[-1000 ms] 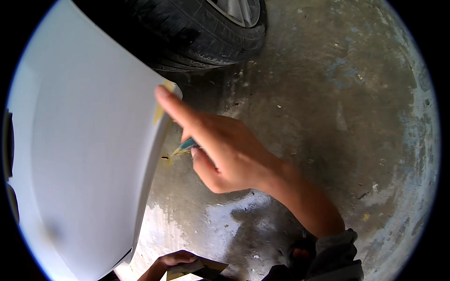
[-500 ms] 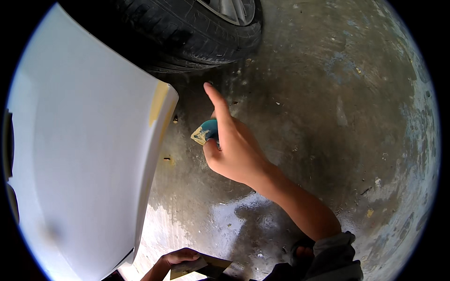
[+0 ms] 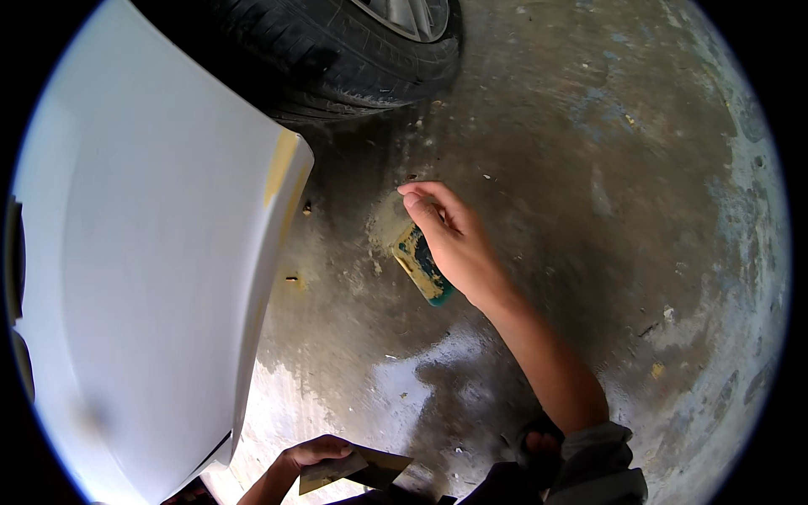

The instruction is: The person scoops a yellow paste from a container onto a metal spreader and applies it to a taped-off section on the rear bumper of a white car. They then use a green sanding block to smooth the applied filler, repeatedly adding more paste and sanding the area.

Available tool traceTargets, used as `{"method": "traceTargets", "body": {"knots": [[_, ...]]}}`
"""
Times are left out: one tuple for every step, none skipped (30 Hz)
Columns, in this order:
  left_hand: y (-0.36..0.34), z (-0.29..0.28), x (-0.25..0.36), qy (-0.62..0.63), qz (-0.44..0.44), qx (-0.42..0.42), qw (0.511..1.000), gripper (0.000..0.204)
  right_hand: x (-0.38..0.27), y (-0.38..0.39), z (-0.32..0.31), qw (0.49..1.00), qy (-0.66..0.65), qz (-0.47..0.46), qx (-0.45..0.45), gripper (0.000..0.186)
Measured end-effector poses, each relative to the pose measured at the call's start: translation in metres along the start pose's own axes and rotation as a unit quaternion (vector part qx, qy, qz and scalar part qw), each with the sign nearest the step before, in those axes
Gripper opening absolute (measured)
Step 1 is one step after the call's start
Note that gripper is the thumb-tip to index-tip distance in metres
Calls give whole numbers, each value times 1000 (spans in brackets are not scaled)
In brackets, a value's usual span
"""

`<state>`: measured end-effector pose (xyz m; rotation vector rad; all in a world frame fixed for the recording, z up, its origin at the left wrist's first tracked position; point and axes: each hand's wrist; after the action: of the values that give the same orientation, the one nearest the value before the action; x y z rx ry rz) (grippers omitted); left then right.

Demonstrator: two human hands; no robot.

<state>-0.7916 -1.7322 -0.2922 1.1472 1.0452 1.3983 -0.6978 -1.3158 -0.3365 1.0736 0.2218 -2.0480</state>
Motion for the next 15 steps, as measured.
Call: {"method": "traceTargets", "body": {"knots": [[0, 2, -3, -7, 2, 0, 1000, 44, 2, 2, 0, 1000, 19, 9, 12, 28], [0, 3, -5, -14, 2, 0, 1000, 44, 7, 2, -1, 1000, 22, -1, 3, 35], [2, 4, -7, -20, -2, -1, 1000, 44, 5, 4, 2, 999, 31, -22, 3, 35], [4, 7, -7, -19, -4, -3, 1000, 44, 2, 5, 7, 998, 40, -44, 2, 35], [5, 11, -7, -18, -4, -6, 1000, 44, -2, 5, 12, 997, 49, -65, 1, 35], [9, 13, -6, -13, -4, -10, 1000, 44, -7, 1, 16, 995, 59, -83, -10, 36], [13, 18, -8, -8, -2, -14, 1000, 44, -14, -6, 20, 992, 70, -100, -21, 37], [17, 20, -10, -6, -3, -18, 1000, 44, -21, -12, 24, 989, 81, -117, -32, 38], [22, 23, -12, -3, 0, -19, 1000, 43, -28, -16, 30, 985, 96, -134, -43, 38], [25, 25, -14, 5, 3, -22, 1000, 43, -36, -19, 36, 981, 110, -151, -55, 39], [28, 29, -18, 15, 7, -26, 1000, 42, -42, -22, 42, 976, 124, -167, -66, 39], [30, 31, -24, 29, 10, -32, 999, 42, -40, -29, 45, 972, 144, -178, -56, 32], [31, 32, -28, 29, 11, -32, 999, 41, -40, -34, 46, 970, 146, -183, -65, 29], [32, 32, -32, 27, 14, -33, 999, 40, -42, -39, 47, 968, 149, -187, -74, 26], [31, 32, -35, 26, 16, -35, 999, 39, -40, -41, 46, 966, 153, -189, -82, 23]]}}
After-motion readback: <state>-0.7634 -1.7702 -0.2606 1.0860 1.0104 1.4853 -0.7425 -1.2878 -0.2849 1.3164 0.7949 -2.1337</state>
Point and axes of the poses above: each hand's wrist, its own y-axis away from the middle knuckle, its own z-axis out of the palm, x = y × z, and after that the axes turned 15 degrees about -y, right-handed
